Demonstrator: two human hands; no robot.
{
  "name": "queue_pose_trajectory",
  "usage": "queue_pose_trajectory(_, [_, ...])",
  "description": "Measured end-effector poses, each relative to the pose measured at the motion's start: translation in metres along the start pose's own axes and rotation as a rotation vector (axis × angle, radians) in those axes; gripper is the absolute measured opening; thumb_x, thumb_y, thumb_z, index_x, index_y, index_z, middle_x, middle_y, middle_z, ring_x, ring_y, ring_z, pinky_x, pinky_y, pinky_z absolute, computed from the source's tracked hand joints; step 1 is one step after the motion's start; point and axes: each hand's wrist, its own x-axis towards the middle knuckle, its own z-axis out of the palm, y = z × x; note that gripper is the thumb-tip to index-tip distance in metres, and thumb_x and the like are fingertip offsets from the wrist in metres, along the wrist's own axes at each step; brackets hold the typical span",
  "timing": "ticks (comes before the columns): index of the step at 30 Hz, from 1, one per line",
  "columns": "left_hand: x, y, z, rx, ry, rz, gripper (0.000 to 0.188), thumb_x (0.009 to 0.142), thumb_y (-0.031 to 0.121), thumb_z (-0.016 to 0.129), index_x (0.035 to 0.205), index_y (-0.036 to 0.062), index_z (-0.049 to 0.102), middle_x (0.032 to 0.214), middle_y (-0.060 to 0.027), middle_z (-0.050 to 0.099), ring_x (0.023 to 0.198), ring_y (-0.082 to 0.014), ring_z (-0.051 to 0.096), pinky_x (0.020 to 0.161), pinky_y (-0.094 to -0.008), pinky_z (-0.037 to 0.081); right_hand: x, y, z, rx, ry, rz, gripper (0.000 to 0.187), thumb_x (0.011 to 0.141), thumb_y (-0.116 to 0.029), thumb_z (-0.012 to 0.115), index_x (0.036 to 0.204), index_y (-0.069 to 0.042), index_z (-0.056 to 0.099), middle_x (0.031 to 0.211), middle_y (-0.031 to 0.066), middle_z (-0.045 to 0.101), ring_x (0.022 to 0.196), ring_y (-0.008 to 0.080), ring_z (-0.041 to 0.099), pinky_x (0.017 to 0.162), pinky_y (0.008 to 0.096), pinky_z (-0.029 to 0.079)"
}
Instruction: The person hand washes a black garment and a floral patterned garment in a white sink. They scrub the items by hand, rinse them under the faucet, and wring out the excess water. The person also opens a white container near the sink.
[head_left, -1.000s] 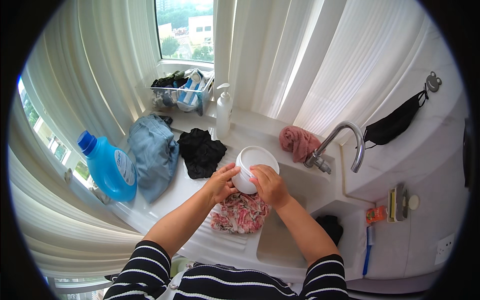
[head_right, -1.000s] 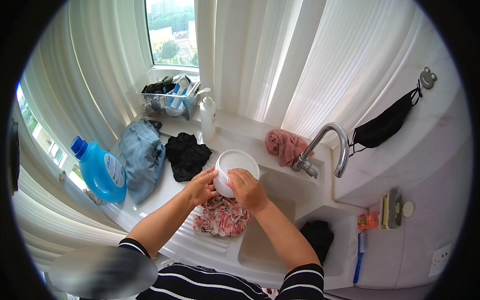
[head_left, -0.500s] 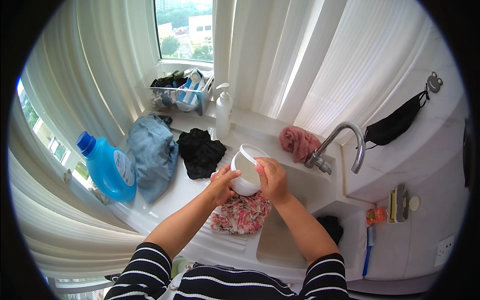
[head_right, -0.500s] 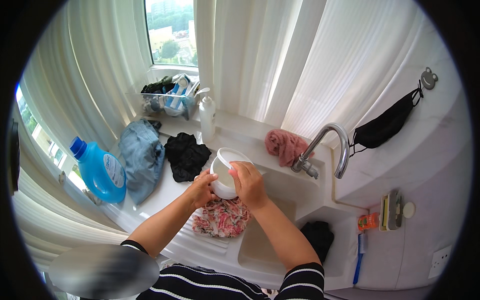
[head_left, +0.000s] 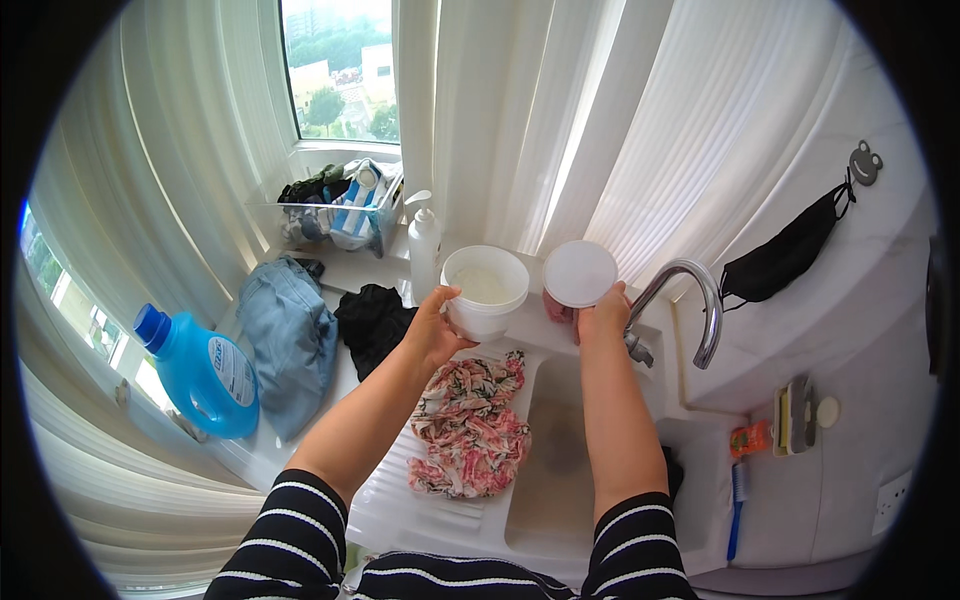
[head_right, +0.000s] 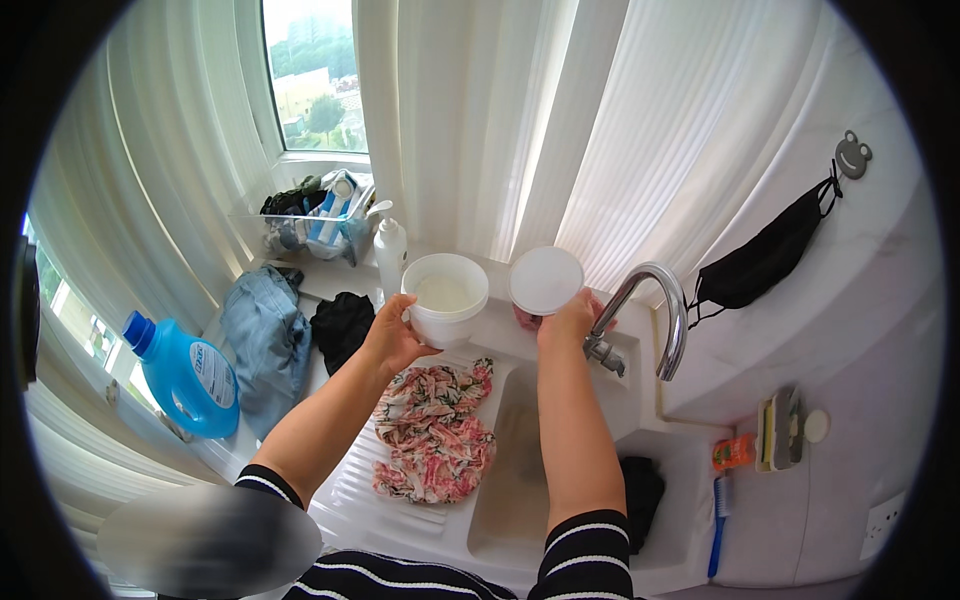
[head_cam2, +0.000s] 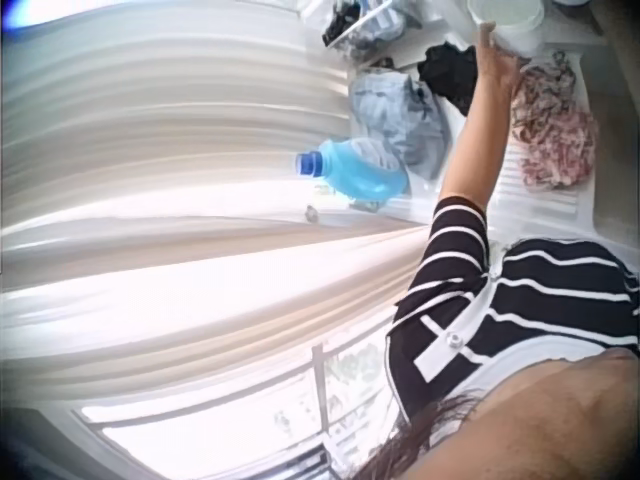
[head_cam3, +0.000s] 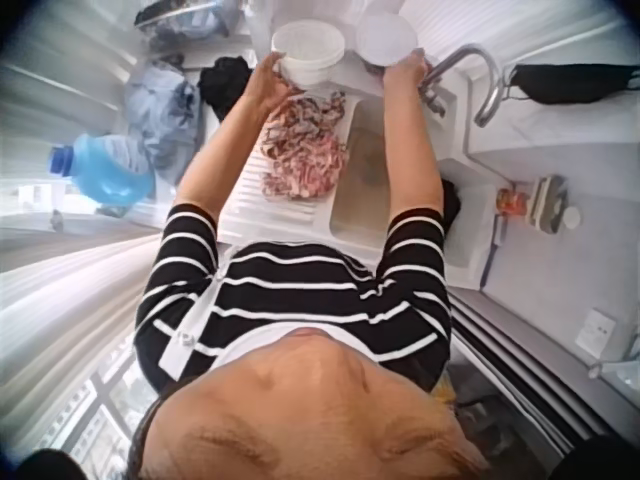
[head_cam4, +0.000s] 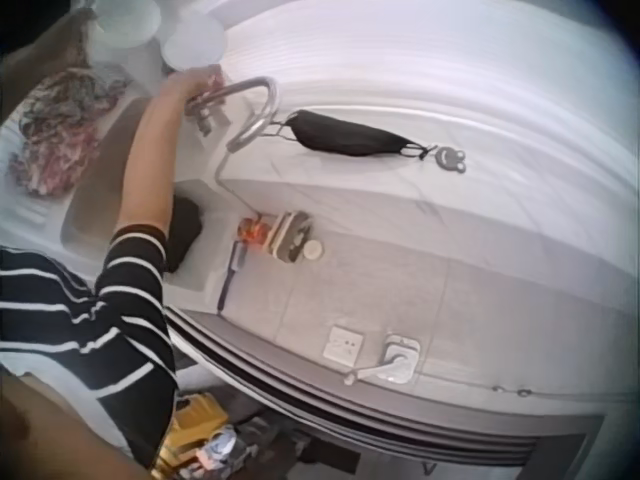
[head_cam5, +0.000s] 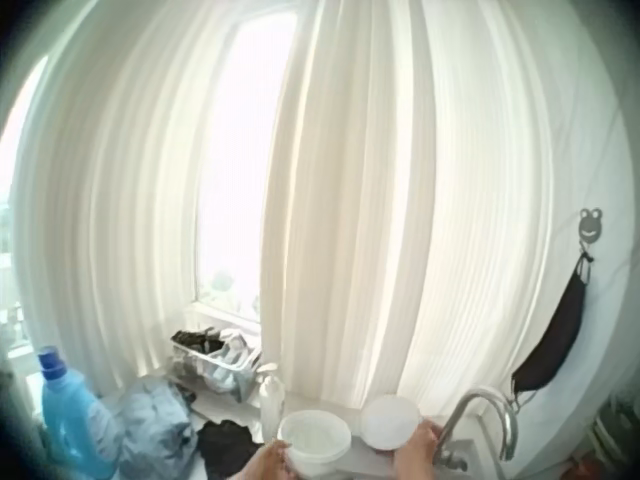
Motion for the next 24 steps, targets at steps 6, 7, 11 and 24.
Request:
queue_pose_trajectory(6, [0.068, 0.004, 0.017, -0.037, 0.121, 0.027, 0.092, 0.073, 0.028, 0.068, 0.145, 0.0086, 0.015, 0.146, -0.0186, 0.021, 0.137, -0.0426, 0.015, 0.103, -0.0723, 0.008, 0.026, 0.025, -0.010, 0.223, 0.065, 0.068, 0.034, 0.103, -0.021, 0.028, 0.130, -0.004, 0.041, 0.137, 0.0156, 0.043, 0.121, 0.0321, 0.051, 0.100, 0.0531, 0.046])
queue_pose_trajectory(7, [0.075, 0.002, 0.020, -0.020, 0.131, 0.016, 0.090, 0.073, 0.028, 0.068, 0.144, 0.0080, 0.017, 0.145, -0.0185, 0.022, 0.137, -0.0427, 0.016, 0.103, -0.0721, 0.009, 0.034, 0.032, -0.018, 0.253, 0.057, 0.097, 0.037, 0.103, -0.022, 0.025, 0.132, -0.005, 0.040, 0.139, 0.0152, 0.042, 0.121, 0.0324, 0.051, 0.101, 0.0537, 0.045])
queue_pose_trajectory(11, [0.100, -0.010, 0.022, 0.020, 0.159, 0.016, 0.078, 0.074, 0.025, 0.067, 0.140, 0.0071, 0.027, 0.142, -0.0163, 0.026, 0.133, -0.0416, 0.021, 0.103, -0.0701, 0.013, 0.056, 0.041, -0.039, 0.339, 0.170, 0.132, 0.043, 0.103, -0.032, 0.025, 0.130, -0.008, 0.047, 0.127, 0.0123, 0.055, 0.119, 0.0305, 0.053, 0.102, 0.0508, 0.044])
queue_pose_trajectory(24, [0.136, -0.023, -0.007, 0.026, 0.134, 0.139, 0.074, 0.078, 0.031, 0.074, 0.137, 0.0102, 0.034, 0.144, -0.0114, 0.025, 0.126, -0.0406, 0.026, 0.100, -0.0630, 0.029, -0.029, 0.050, 0.010, -0.534, -0.171, -0.304, 0.018, 0.089, -0.022, 0.062, 0.097, -0.006, 0.063, 0.081, 0.0031, 0.063, 0.067, 0.0170, 0.057, 0.065, 0.0312, 0.048])
